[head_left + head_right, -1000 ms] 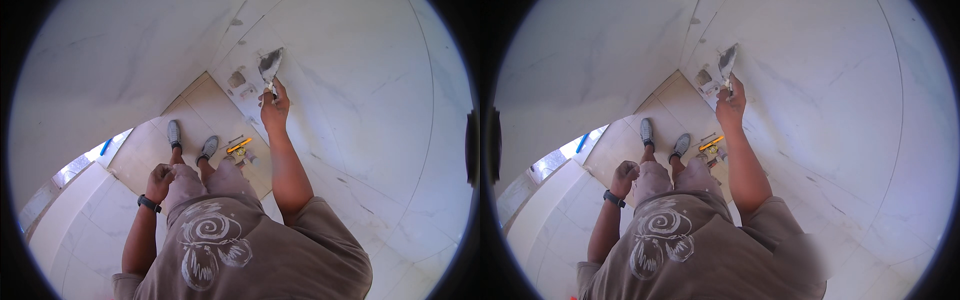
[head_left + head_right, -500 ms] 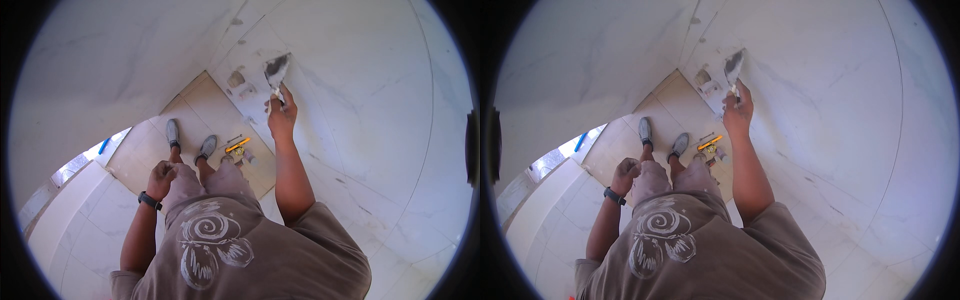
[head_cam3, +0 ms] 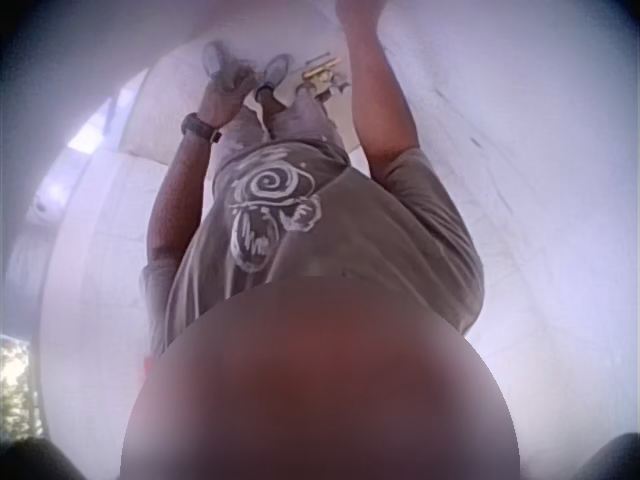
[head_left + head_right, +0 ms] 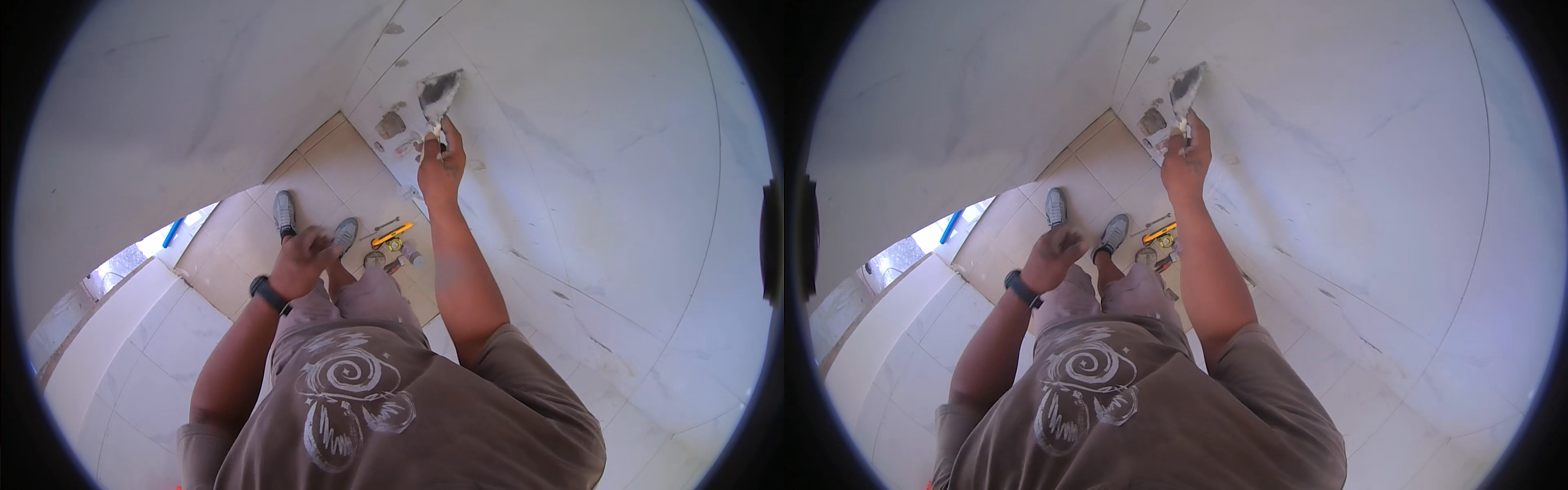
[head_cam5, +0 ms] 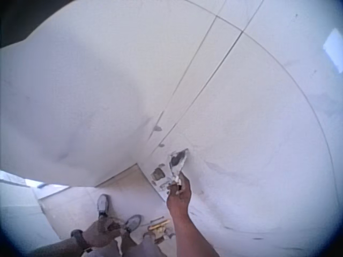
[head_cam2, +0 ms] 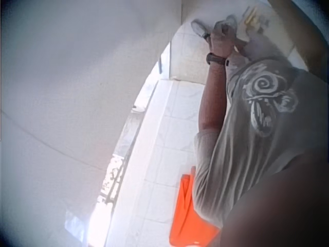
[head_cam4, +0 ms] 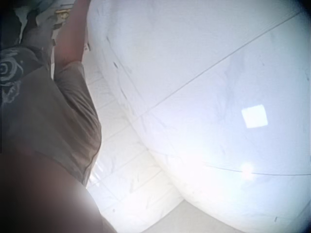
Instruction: The person walks through a construction site, picks up a trowel, and applies grout to the ceiling tiles using the trowel. They smooth the grout along the tile seams and wipe excess material with their hand.
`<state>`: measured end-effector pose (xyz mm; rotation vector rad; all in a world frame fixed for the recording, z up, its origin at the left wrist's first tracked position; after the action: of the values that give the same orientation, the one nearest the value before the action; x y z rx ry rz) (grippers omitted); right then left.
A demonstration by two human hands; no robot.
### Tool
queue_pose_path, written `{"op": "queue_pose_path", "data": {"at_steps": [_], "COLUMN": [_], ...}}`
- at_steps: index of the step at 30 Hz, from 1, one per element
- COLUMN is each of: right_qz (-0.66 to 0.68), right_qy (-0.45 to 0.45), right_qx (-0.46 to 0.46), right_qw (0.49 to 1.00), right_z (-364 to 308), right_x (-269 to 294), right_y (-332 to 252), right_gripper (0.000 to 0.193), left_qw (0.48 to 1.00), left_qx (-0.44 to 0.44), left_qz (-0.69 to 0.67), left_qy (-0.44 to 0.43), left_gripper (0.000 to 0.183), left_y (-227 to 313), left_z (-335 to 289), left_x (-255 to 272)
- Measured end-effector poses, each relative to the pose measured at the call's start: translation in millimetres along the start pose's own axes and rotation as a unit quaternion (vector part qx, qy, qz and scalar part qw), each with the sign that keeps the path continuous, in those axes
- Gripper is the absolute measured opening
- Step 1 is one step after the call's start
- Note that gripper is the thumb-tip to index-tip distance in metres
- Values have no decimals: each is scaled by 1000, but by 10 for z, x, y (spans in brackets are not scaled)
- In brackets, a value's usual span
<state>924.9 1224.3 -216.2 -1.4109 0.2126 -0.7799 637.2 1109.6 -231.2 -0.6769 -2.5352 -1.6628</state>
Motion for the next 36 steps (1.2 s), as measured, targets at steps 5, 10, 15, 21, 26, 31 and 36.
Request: {"op": "queue_pose_path", "data": {"at_steps": [5, 10, 15, 21, 26, 31, 36], "right_qz": [-62, -45, 71, -22, -8, 0, 3], "right_qy": [67, -1, 22, 14, 25, 10, 26], "right_qx": [-172, 12, -28, 57, -31, 13, -56], "right_qw": [981, 999, 997, 998, 999, 1000, 998], "right_z": [-39, 30, -34, 8, 5, 57, 22], "right_x": [23, -66, -52, -5, 7, -159, -92], "right_y": [85, 120, 326, 368, 400, 418, 443], "right_gripper": [44, 40, 47, 46, 43, 40, 37], "left_qw": [992, 982, 982, 979, 975, 972, 976], "left_qx": [-120, -116, -164, -179, -206, -192, -193], "left_qz": [-29, -134, -25, -99, -84, -130, -97], "left_qy": [-20, -68, -94, 3, -3, 36, -3], "left_gripper": [74, 88, 94, 97, 88, 92, 93], "left_y": [1017, 1603, 1580, 1593, 1547, 1472, 1461], "left_z": [892, 1465, 1373, 1489, 1466, 1529, 1486], "left_x": [-504, -721, -921, -877, -977, -1080, -1189]}}
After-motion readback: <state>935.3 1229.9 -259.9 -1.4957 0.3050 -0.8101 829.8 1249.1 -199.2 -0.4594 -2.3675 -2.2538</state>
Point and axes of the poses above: each hand's wrist, its own z-axis towards the middle knuckle, its own x-axis out of the back of the hand, y = z × x, the point moved 2 cm from there along z, towards the middle knuckle, and after that the axes turned 15 degrees about y, right-handed, at the moved point
